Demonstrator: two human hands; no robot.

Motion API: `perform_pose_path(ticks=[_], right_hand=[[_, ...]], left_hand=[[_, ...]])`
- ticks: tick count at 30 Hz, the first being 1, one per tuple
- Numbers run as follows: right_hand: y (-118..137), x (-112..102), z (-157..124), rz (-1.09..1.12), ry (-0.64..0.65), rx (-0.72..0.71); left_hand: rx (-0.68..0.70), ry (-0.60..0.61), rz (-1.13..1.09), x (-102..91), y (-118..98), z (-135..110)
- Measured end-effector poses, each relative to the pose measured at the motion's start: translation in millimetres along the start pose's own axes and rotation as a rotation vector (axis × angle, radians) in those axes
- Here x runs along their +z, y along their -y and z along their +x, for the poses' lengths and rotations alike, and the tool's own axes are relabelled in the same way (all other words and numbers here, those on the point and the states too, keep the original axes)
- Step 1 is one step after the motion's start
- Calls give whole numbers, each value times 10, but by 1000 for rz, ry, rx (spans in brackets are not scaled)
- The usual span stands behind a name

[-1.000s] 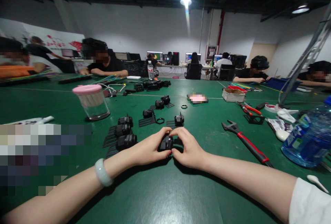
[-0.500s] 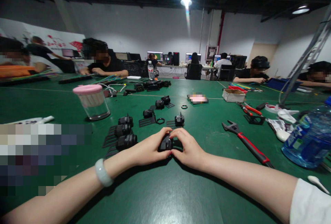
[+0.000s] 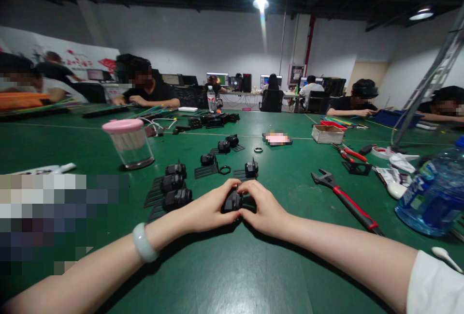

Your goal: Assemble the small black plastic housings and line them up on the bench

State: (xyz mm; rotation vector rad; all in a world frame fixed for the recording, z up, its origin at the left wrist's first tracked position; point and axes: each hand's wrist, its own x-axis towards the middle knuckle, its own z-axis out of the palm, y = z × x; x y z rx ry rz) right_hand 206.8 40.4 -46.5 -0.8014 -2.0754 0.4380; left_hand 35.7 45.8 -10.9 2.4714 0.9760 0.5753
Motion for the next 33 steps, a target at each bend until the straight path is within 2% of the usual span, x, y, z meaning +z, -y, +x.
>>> perform_pose_path(ticks=[16, 33], right_hand=[[14, 3, -1, 38, 26, 41], [9, -1, -1, -16, 47, 84]], left_hand=[[3, -1, 24, -8, 23, -15], [5, 6, 29, 1, 36, -11]])
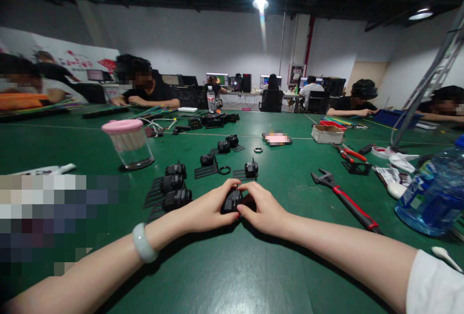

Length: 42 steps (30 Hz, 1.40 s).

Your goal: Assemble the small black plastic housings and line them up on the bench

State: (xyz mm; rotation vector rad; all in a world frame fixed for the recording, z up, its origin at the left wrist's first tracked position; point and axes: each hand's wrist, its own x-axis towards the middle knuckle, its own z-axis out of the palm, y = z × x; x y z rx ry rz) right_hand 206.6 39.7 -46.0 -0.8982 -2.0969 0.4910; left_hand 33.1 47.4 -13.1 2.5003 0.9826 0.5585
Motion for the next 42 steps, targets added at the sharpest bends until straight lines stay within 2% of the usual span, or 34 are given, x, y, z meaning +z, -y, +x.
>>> perform_pose_path(ticks=[42], right_hand=[[6, -10, 10, 23, 22, 17]], left_hand=[[-22, -6, 2, 20, 9, 5]])
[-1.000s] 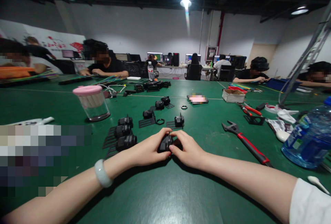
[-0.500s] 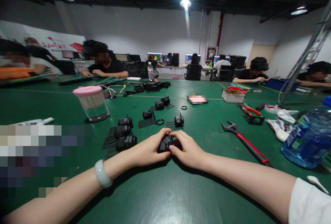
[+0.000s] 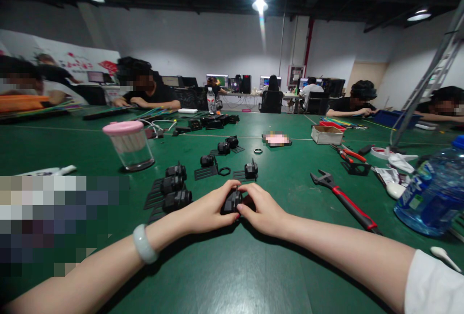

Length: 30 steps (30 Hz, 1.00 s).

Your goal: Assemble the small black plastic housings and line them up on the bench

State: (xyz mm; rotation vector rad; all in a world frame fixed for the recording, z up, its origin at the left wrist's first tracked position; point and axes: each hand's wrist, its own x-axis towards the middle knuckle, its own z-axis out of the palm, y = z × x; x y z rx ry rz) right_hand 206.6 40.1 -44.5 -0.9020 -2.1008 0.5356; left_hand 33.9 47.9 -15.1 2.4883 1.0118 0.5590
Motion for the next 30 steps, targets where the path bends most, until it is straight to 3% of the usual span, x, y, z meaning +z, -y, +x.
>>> perform_pose_path(ticks=[14, 30], right_hand=[[36, 12, -28, 77, -81, -67], [7, 15, -6, 24, -52, -88]], left_hand=[[22, 2, -42, -31, -41, -4], [26, 12, -39, -27, -36, -1]])
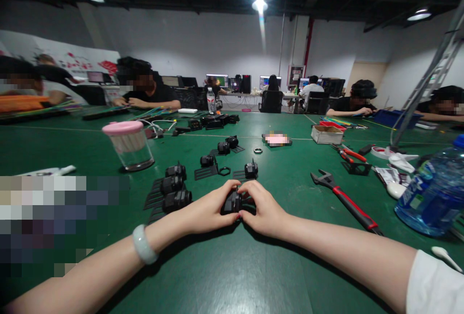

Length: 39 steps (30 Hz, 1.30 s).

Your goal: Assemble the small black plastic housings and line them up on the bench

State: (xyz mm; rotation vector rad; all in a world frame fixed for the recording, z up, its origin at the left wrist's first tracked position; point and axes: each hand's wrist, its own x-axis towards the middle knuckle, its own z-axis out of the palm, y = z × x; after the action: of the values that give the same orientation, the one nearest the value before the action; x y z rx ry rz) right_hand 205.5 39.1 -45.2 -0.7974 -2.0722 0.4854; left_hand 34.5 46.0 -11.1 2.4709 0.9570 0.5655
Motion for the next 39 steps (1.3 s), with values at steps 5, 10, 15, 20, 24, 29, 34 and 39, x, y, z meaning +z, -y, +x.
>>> perform_pose_path(ticks=[5, 10, 15, 20, 24, 29, 34, 39], right_hand=[[4, -2, 0, -1, 6, 10], [-3, -1, -5, -3, 7, 16], [0, 3, -1, 10, 7, 10], [1, 1, -2, 18, 8, 21], [4, 0, -2, 32, 12, 21], [3, 3, 0, 42, 17, 24], [-5, 3, -5, 49, 21, 21], [-5, 3, -7, 48, 22, 22]], left_hand=[[-4, -4, -11, 4, -1, 1], [0, -4, -5, -1, -3, 0], [-2, -17, -12, 1, -7, 0], [-12, -5, -17, -6, -17, -3], [-8, -11, -11, -9, -21, -6], [7, -13, -7, -4, -11, -4], [9, -18, 1, -6, -9, -6], [16, -7, 2, -15, -12, -5]])
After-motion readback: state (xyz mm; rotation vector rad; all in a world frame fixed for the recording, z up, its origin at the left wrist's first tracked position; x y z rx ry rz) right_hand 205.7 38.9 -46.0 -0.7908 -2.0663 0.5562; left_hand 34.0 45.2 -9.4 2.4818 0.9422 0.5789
